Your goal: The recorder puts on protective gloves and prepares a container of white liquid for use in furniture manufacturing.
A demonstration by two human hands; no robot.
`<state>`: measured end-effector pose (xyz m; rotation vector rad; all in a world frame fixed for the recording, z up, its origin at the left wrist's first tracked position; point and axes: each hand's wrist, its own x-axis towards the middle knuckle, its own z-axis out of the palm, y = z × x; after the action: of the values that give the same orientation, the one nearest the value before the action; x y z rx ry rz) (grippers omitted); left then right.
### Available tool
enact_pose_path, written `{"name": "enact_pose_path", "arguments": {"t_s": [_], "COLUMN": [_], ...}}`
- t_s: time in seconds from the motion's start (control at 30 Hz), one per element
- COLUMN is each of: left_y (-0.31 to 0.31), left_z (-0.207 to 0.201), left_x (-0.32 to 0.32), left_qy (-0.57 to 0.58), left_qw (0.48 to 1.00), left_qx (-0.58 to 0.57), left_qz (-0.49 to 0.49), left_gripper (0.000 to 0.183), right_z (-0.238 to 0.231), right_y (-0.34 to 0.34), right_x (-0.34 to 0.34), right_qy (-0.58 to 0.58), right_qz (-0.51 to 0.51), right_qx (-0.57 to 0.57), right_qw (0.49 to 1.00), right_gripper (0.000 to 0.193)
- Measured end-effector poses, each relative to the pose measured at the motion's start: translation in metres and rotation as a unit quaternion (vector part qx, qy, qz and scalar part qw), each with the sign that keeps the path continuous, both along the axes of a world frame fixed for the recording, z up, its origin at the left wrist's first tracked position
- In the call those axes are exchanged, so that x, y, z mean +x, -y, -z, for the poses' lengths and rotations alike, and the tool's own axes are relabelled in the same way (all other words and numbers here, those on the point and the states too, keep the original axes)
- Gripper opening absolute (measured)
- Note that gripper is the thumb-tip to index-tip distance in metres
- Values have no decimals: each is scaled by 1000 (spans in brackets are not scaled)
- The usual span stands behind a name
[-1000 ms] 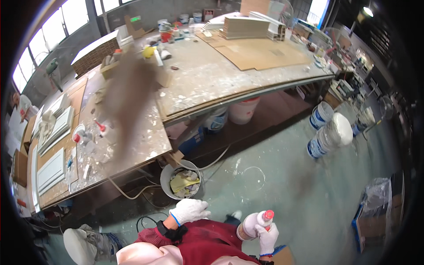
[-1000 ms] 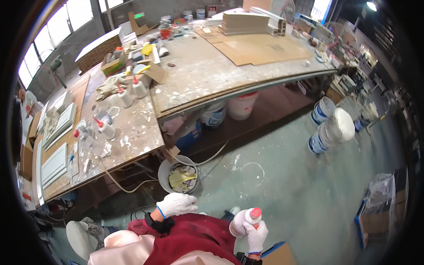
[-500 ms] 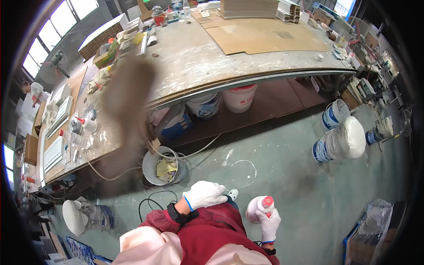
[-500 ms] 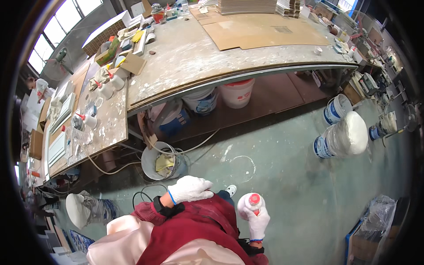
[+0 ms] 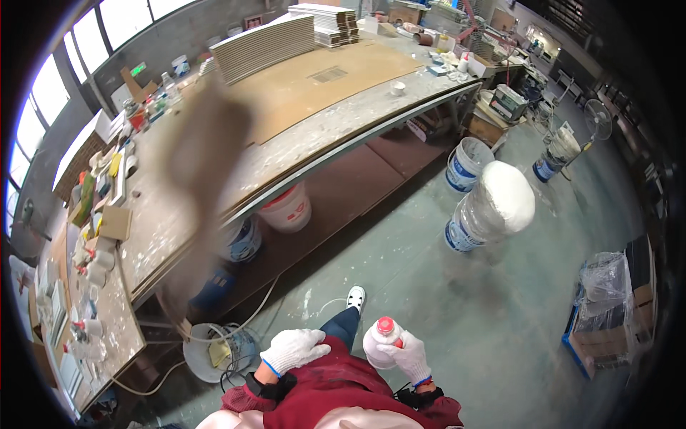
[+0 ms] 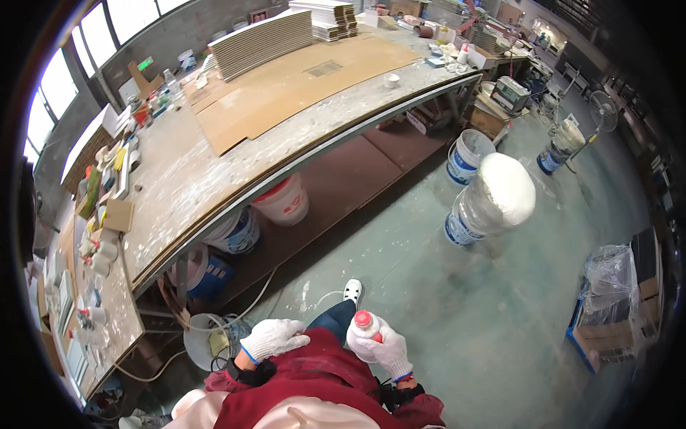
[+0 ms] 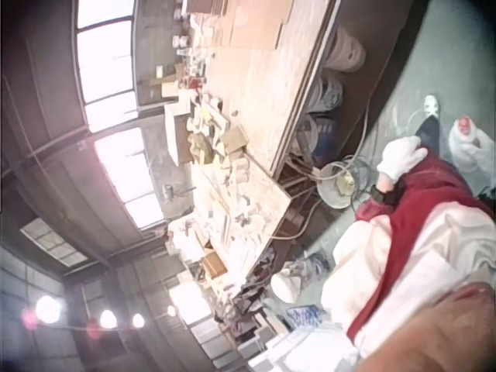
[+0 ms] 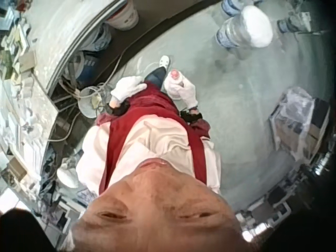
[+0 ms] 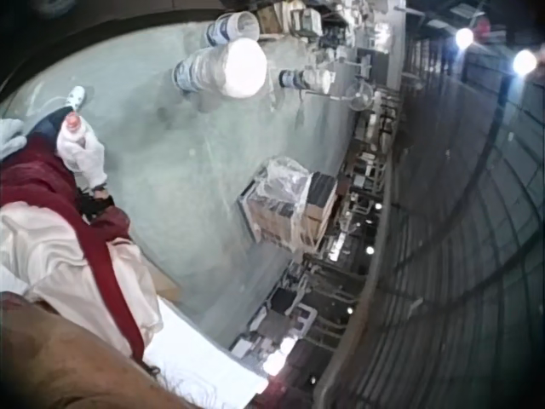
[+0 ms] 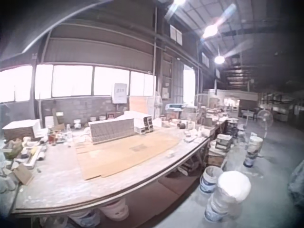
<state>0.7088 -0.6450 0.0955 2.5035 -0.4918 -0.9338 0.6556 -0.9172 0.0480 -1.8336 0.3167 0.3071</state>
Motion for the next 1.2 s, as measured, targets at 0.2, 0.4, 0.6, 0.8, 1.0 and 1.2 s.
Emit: {"name": "enact_pose_path", "arguments": {"t_s": [0.2, 0.4, 0.6, 0.8, 1.0, 1.2], "left_y": [61, 151, 193, 208, 231, 282], "left_z": [25, -19, -37, -51, -48, -51], "left_x": [116, 223, 310, 379, 443, 507], "left_qy": [47, 219, 277, 414, 425, 380], "left_qw": [994, 920, 881, 809, 820, 868], "left_qx": [-94, -278, -246, -236, -192, -165], "left_qz": [42, 166, 294, 344, 333, 273], "left_gripper": [49, 56, 50, 46, 47, 42], "right_z": [-2, -25, -68, -72, -74, -34], "right_y": [37, 77, 109, 140, 167, 230], "right_x": [85, 175, 265, 342, 425, 511], "right_qy": [-24, 10, 70, 48, -1, 48], "right_qz": [-7, -43, -114, -200, -270, -300], "right_qx": [5, 11, -104, -100, -45, -83], "right_qw": [1000, 999, 986, 973, 962, 949], "right_gripper": [58, 61, 36, 27, 33, 46]}}
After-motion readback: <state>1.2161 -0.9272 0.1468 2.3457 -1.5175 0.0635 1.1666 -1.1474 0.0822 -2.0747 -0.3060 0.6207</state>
